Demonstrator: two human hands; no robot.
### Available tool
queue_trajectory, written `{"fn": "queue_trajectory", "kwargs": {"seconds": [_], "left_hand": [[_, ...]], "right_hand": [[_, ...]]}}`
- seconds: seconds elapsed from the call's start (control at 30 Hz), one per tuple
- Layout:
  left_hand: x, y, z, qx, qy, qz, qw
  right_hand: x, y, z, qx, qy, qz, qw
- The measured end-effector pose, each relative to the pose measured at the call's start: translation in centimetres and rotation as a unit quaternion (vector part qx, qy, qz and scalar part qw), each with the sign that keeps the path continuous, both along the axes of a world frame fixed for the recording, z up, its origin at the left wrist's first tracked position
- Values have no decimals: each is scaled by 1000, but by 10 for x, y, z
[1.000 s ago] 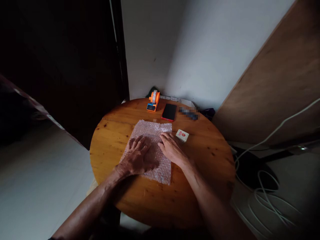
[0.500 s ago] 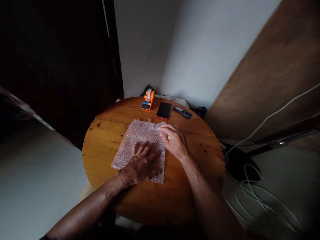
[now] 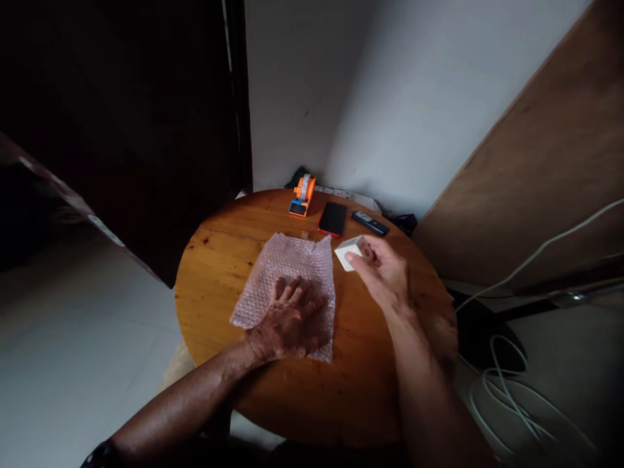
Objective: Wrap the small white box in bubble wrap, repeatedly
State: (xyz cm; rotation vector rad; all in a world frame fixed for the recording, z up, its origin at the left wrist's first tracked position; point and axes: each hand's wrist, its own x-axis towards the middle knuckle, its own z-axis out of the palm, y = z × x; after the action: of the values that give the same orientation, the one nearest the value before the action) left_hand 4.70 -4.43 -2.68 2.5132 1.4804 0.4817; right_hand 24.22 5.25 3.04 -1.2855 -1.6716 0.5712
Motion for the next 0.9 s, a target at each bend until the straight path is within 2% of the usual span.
{"fn": "queue_trajectory", "kwargs": {"seconds": [0.1,0.17,0.23,0.3,0.43,0.53,0.63,0.73,0.8,0.9], "left_hand": [[0,0,-2,16,-5,-3,1000],[1,0,-2,24,-6,-6,1000],[1,0,0,26,-10,-7,1000],[2,-1,2,21,-12,-6,1000],[2,0,3,14,-13,-2,1000],[-1,0,7,17,-24,-5,1000],[-8,-3,15,7,-41,6,999],[-21,-6,21,3,-48,55,997],[-32,-6,20,2,-34,77,996],[-44,-7,11,-5,-23,102,994]], "right_hand": [[-10,-11,4,-27,112,159,981],[-21,-19,2,-69,101,250,961],[-32,-21,-5,-96,54,293,950],[-39,-18,-15,-110,6,285,952],[-38,-1,-36,-127,-25,189,973],[-33,9,-42,-128,-53,154,978],[-34,9,-40,-124,-77,158,977],[-37,3,-36,-107,-86,168,976],[-36,1,-35,-105,-89,183,973],[-33,0,-34,-118,-87,225,963]]}}
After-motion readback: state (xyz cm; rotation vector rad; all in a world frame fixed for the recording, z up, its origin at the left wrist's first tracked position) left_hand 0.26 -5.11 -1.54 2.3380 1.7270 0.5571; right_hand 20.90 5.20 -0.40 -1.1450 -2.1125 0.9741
